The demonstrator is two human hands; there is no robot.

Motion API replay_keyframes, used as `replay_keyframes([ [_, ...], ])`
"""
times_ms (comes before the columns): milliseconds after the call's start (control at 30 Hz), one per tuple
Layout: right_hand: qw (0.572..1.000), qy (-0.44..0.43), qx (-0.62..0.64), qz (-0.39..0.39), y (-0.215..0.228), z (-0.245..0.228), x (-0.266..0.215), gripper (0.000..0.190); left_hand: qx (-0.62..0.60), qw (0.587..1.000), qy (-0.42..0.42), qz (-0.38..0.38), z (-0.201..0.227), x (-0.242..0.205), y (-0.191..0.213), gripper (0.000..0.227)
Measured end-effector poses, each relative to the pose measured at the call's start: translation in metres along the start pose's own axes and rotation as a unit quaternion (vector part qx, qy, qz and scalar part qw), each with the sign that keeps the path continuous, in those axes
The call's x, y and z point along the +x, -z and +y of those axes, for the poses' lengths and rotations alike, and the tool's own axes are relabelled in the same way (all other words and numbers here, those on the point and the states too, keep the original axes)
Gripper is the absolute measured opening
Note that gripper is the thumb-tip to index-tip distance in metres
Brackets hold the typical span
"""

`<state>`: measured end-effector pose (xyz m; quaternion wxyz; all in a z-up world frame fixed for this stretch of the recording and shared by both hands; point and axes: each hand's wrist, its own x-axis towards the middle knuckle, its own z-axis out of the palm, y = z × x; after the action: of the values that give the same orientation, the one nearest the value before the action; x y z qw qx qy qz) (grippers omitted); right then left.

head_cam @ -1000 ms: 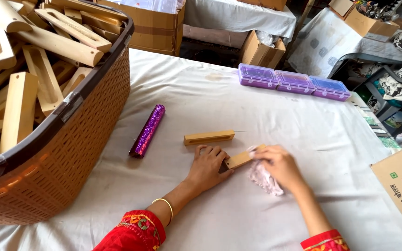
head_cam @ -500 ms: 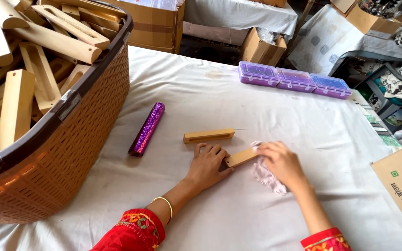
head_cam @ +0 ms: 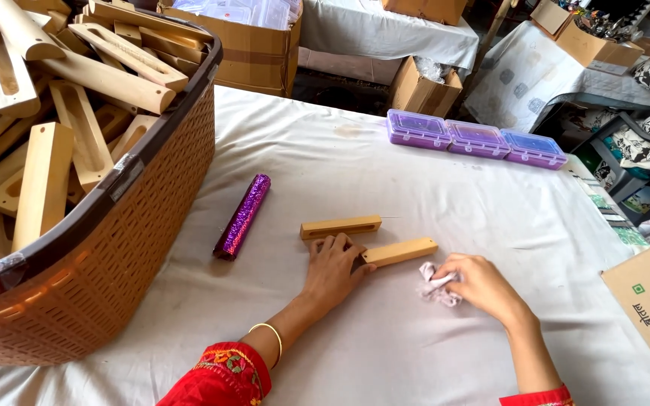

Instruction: The recorder cleans wooden blocks with a cloth and then wraps them in decorative red foil paper.

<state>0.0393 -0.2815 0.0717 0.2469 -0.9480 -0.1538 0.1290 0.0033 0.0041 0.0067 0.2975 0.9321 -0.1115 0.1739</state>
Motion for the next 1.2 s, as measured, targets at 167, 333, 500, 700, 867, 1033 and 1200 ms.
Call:
replay_keyframes([
  [167, 0.96, 0.125, -0.055, 0.245, -0.036, -0.019, 0.007, 0.036, -0.018, 0.998, -0.045, -0.025, 0.003, -0.002, -0.002, 0.041],
  [333, 0.912, 0.338, -0.145, 0.184, -0.056, -0.034, 0.014, 0.049, 0.033, 0.997, -0.063, -0.02, -0.004, -0.003, -0.006, 0.037],
  [500, 0.937, 0.194, -0.179, 0.228, -0.022, 0.015, 0.02, 0.044, -0.002, 0.998, -0.06, -0.003, 0.006, -0.003, 0.001, 0.038],
  [700, 0.931, 0.285, -0.126, 0.188, -0.078, -0.003, 0.03, 0.046, 0.016, 0.996, -0.089, 0.022, 0.001, -0.003, -0.004, 0.039],
  [867, 0.951, 0.234, -0.127, 0.158, -0.043, -0.003, 0.024, 0.049, 0.01, 0.997, -0.074, -0.003, 0.002, -0.003, 0.0, 0.039],
  [1033, 0.943, 0.171, -0.165, 0.233, -0.033, 0.009, 0.021, 0.042, 0.001, 0.998, -0.066, -0.009, 0.005, -0.005, 0.0, 0.043],
  [1200, 0.889, 0.361, -0.205, 0.191, -0.076, -0.028, 0.023, 0.031, 0.028, 0.995, -0.096, 0.022, -0.014, -0.001, -0.019, 0.042],
])
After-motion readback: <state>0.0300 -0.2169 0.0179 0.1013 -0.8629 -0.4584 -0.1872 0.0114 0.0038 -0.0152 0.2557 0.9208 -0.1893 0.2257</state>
